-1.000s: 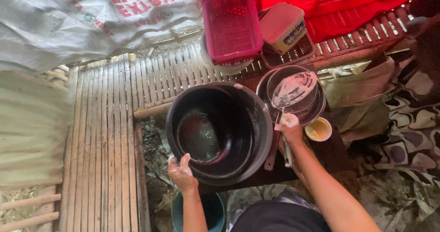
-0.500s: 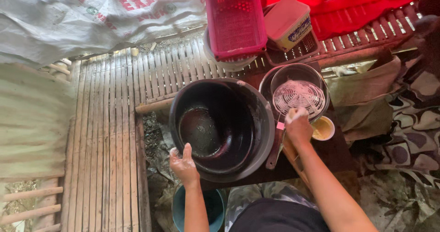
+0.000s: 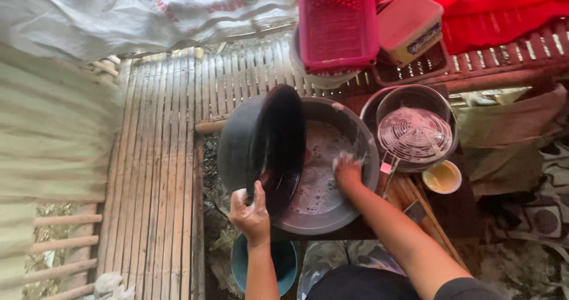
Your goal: The person washes a metal strainer and a black pot in a large basin of soapy water. They use a sponge and a pink scrubber to clean the items, scrubbing the strainer thoroughly before moving on to the pot.
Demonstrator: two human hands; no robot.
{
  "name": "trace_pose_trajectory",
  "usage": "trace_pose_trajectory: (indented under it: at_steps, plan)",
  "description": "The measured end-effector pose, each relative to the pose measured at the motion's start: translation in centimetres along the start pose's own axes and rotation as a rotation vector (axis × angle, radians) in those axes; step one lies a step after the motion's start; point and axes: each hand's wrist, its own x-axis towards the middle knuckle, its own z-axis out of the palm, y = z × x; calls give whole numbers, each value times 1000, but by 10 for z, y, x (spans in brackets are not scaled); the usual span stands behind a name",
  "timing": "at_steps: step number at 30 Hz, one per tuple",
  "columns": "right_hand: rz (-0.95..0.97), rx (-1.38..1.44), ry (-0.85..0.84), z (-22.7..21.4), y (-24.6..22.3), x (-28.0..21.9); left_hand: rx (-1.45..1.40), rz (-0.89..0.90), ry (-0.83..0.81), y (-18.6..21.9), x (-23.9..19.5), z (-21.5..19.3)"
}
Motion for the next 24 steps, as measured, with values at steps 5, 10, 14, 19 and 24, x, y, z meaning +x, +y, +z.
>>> trace_pose_trajectory:
  at_steps: [5, 10, 14, 19, 24]
  plan:
    - [-20, 224, -436, 12, -32, -8, 10, -9, -20, 3, -9, 2]
    - [39, 409, -318, 8, -9, 2, -75, -73, -45, -5, -19, 14]
    - [115, 920, 102, -16, -13, 4, -73, -193, -21, -17, -20, 24]
    - [-27, 1673, 121, -83, -75, -26, -274, -446, 22, -28, -20, 36]
    - [-535, 1247, 437, -133, -142, -57, -510, -680, 92, -39, -28, 43]
